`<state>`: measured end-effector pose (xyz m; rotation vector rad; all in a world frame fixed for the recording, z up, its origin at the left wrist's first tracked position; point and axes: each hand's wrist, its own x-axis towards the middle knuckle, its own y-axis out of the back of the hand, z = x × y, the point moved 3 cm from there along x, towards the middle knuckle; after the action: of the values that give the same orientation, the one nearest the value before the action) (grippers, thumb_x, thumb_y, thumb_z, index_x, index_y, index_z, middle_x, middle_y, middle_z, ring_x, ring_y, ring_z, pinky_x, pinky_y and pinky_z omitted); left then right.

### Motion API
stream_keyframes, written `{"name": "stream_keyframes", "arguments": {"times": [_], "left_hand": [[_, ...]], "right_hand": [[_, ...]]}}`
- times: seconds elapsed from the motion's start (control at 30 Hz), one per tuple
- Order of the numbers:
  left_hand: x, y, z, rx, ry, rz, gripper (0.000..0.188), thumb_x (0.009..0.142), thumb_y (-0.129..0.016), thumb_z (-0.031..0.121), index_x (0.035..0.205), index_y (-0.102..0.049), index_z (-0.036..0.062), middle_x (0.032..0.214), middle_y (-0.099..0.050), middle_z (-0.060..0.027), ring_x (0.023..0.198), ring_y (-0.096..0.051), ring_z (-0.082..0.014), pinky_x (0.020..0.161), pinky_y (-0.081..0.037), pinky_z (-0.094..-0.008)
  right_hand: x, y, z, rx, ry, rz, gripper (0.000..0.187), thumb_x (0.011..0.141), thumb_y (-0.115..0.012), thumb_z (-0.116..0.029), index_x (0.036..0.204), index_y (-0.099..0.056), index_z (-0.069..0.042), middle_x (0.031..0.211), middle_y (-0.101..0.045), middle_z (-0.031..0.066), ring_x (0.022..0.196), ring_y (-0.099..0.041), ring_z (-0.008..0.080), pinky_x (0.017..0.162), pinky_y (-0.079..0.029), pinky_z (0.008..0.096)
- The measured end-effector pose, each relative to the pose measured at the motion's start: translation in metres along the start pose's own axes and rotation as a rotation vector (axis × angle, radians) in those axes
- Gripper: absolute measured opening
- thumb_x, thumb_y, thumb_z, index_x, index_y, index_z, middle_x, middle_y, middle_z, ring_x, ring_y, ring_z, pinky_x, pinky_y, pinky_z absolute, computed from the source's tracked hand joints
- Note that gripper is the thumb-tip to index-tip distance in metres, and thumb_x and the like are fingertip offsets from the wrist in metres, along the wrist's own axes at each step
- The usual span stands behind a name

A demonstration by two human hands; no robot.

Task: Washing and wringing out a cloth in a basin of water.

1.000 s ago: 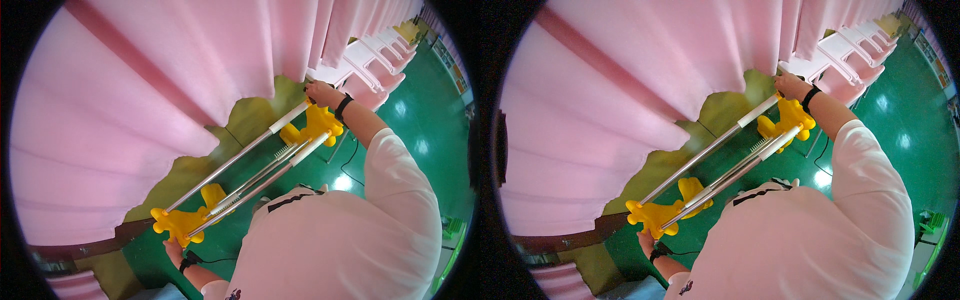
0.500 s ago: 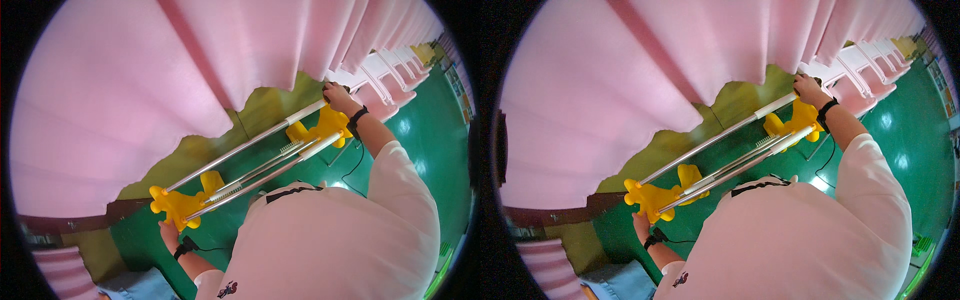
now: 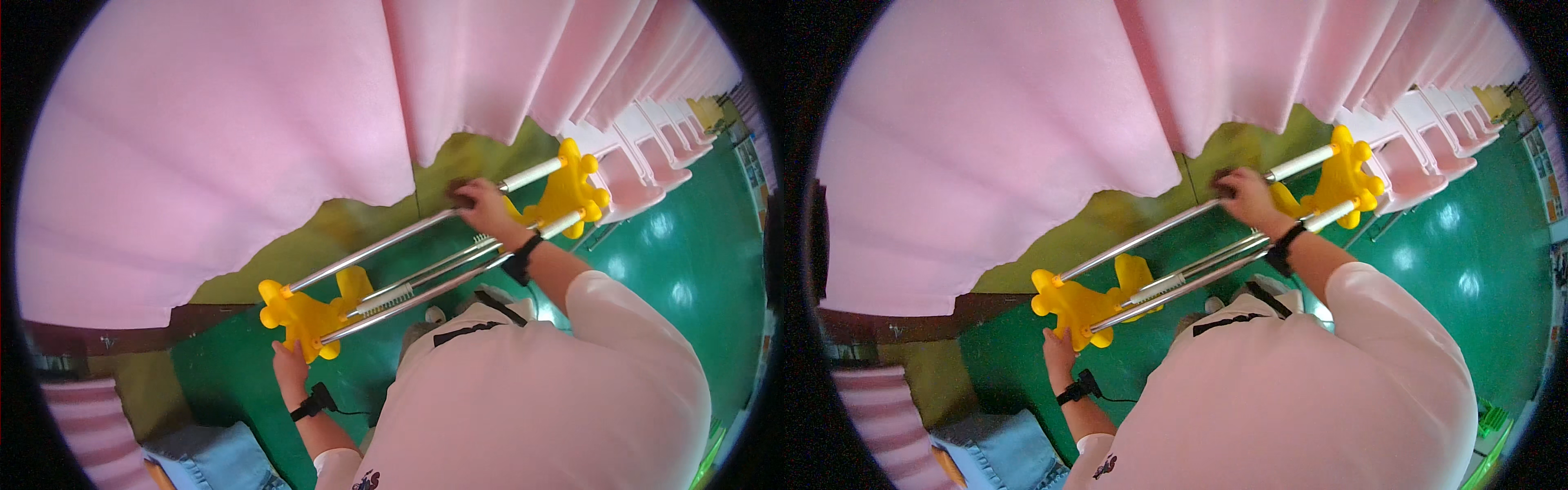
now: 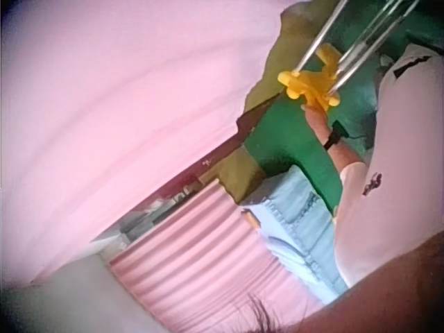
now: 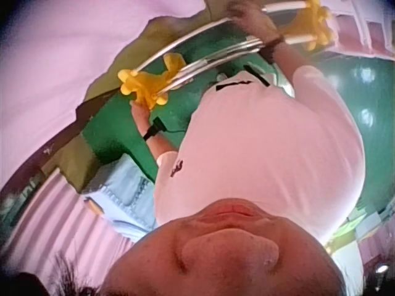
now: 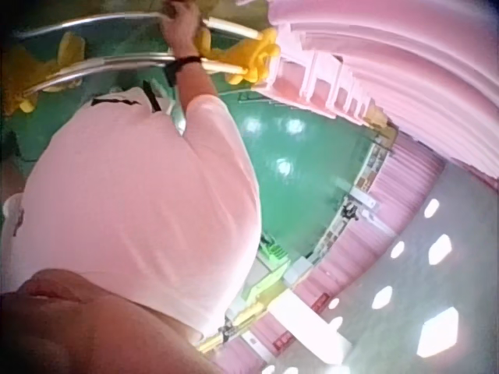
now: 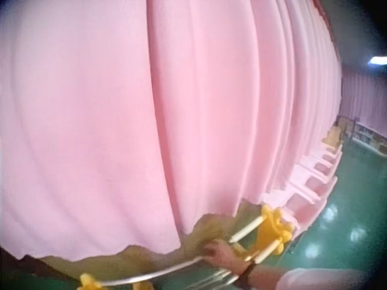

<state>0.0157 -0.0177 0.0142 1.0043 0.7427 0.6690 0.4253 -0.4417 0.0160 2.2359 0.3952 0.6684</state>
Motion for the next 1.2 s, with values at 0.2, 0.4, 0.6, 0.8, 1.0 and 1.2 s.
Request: {"name": "stream_keyframes", "arguments": {"times": [0.2, 0.4, 0.6, 0.8, 1.0, 1.2], "left_hand": [[-0.015, 0.01, 0.016, -0.227, 0.054, -0.071, 0.037, 0.098, -0.06, 0.031, 0.105, -0.042, -0.0007, 0.087, -0.065, -0.0318, 0.085, -0.065, -0.051, 0.069, -0.051, -0.058], [-0.01, 0.002, 0.008, -0.121, -0.038, 0.051, 0.036, 0.098, -0.061, 0.028, 0.105, -0.04, -0.0006, 0.084, -0.065, -0.0298, 0.079, -0.068, -0.0456, 0.057, -0.053, -0.0509], [-0.007, -0.003, -0.005, -0.36, 0.095, -0.019, 0.036, 0.097, -0.062, 0.024, 0.108, -0.039, -0.0015, 0.098, -0.064, -0.0285, 0.079, -0.07, -0.0414, 0.058, -0.057, -0.047], [-0.01, -0.007, -0.002, -0.197, 0.237, -0.022, 0.038, 0.097, -0.061, 0.023, 0.112, -0.039, -0.004, 0.103, -0.064, -0.0299, 0.086, -0.071, -0.0392, 0.056, -0.059, -0.0441], [-0.003, 0.008, 0.024, -0.083, 0.297, -0.107, 0.044, 0.097, -0.06, 0.029, 0.115, -0.039, -0.0046, 0.098, -0.065, -0.0347, 0.075, -0.07, -0.0451, 0.06, -0.06, -0.0486], [-0.003, 0.011, 0.039, 0.101, 0.242, -0.107, 0.047, 0.097, -0.06, 0.031, 0.115, -0.037, -0.0071, 0.094, -0.067, -0.0342, 0.078, -0.069, -0.0471, 0.065, -0.059, -0.0502]], "right_hand": [[0.008, -0.03, -0.06, 0.077, -0.003, -0.085, 0.033, 0.073, -0.075, -0.022, 0.105, -0.073, -0.014, 0.107, -0.063, 0.0142, 0.103, -0.061, 0.0366, 0.089, -0.053, 0.0445], [0.007, 0.051, 0.063, -0.034, -0.311, 0.24, 0.035, 0.072, -0.076, -0.013, 0.107, -0.072, -0.009, 0.109, -0.061, 0.0163, 0.102, -0.062, 0.0377, 0.092, -0.052, 0.0444], [-0.001, 0.135, 0.174, -0.326, -0.244, 0.309, 0.037, 0.071, -0.078, -0.013, 0.107, -0.071, -0.012, 0.107, -0.061, 0.0131, 0.105, -0.06, 0.0359, 0.089, -0.052, 0.0439], [0.003, 0.111, 0.159, -0.359, -0.264, 0.353, 0.035, 0.072, -0.078, -0.019, 0.106, -0.071, -0.012, 0.104, -0.062, 0.0112, 0.102, -0.06, 0.0347, 0.086, -0.053, 0.0441], [0.001, 0.071, 0.095, -0.244, -0.134, 0.271, 0.031, 0.073, -0.077, -0.024, 0.1, -0.071, -0.011, 0.099, -0.061, 0.0111, 0.098, -0.059, 0.0353, 0.082, -0.052, 0.0458], [0.006, 0.024, 0.03, -0.17, -0.049, 0.066, 0.039, 0.071, -0.078, -0.022, 0.107, -0.07, -0.008, 0.102, -0.062, 0.0123, 0.099, -0.059, 0.035, 0.087, -0.051, 0.0465]]}}
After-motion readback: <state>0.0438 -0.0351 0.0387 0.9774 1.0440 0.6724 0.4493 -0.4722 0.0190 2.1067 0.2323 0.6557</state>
